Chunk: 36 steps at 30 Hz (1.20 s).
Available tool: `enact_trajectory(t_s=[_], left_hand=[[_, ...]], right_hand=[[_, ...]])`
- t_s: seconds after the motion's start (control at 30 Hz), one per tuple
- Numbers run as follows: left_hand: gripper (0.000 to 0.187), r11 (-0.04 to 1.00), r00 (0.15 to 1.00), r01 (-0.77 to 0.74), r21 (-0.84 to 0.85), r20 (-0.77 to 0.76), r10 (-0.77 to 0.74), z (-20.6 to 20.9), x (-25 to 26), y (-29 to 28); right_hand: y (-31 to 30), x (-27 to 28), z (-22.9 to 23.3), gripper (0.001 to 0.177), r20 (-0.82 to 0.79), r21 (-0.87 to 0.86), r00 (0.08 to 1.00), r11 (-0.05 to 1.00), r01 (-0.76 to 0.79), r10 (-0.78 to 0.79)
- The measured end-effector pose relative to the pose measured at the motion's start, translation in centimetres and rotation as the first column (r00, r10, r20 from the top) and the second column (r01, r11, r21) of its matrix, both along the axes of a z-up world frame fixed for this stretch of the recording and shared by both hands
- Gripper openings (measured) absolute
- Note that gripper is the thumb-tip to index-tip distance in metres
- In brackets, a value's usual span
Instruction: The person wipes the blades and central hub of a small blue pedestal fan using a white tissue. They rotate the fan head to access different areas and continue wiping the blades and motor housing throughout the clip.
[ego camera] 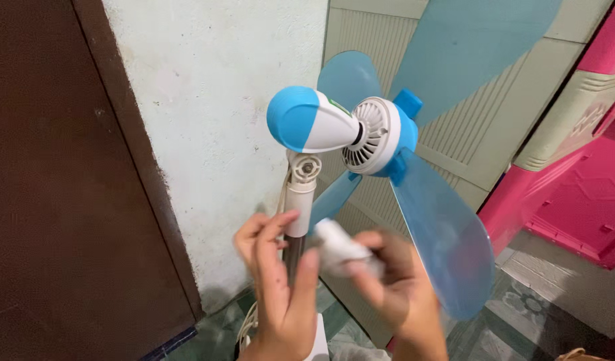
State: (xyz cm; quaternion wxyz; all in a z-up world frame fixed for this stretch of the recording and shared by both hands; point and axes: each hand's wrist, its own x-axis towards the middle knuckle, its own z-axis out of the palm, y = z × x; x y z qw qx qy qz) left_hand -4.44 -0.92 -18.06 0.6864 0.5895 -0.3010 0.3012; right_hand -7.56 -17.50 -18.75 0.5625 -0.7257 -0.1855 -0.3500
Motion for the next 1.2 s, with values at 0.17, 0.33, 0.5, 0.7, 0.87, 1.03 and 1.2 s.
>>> enact_trajectory(t_s=[0.17, 0.33, 0.5, 0.7, 0.87, 1.03, 1.2], left_hand=[[0.046, 0.893, 0.901, -0.42, 0.161, 0.193, 0.389, 0.2, 1.0, -0.2], [0.05, 0.803, 0.883, -0.457, 0.382, 0.302, 0.359, 0.2, 1.7, -0.6], [0.05, 0.843, 0.931, -0.359, 0.401, 0.219, 0.292, -0.1, 2.0, -0.8], [0.059, 0.906, 0.975, -0.202, 0.373, 0.167, 0.148, -0.9, 2.8, 0.0], [0.061, 0.951, 0.966, -0.161, 0.265, 0.237, 0.098, -1.8, 3.5, -0.2], [0.067, 0.951, 0.951, -0.202, 0.234, 0.278, 0.134, -2.0, 4.0, -0.3], [0.069, 0.945, 0.954, -0.2, 0.26, 0.273, 0.127, -1.9, 4.0, -0.3]], right_hand=[[-1.7, 0.4, 0.1, 0.049, 0.032, 0.273, 0.914, 0.883, 0.382, -0.405], [-1.4, 2.4, 0.4, 0.045, -0.114, 0.266, 0.927, 0.887, 0.376, -0.359], [0.2, 6.8, -1.3, 0.025, -0.074, 0.655, 0.973, 0.747, -0.119, 0.219], [0.3, 7.5, -2.0, 0.017, -0.042, 0.724, 0.875, 0.618, -0.305, 0.482], [0.1, 7.2, -1.9, 0.035, -0.024, 0.768, 0.783, 0.513, -0.384, 0.621], [-0.2, 7.6, -2.4, 0.044, 0.072, 0.792, 0.734, 0.408, -0.454, 0.676], [-1.5, 6.5, -2.7, 0.039, 0.145, 0.705, 0.688, 0.414, -0.576, 0.711]])
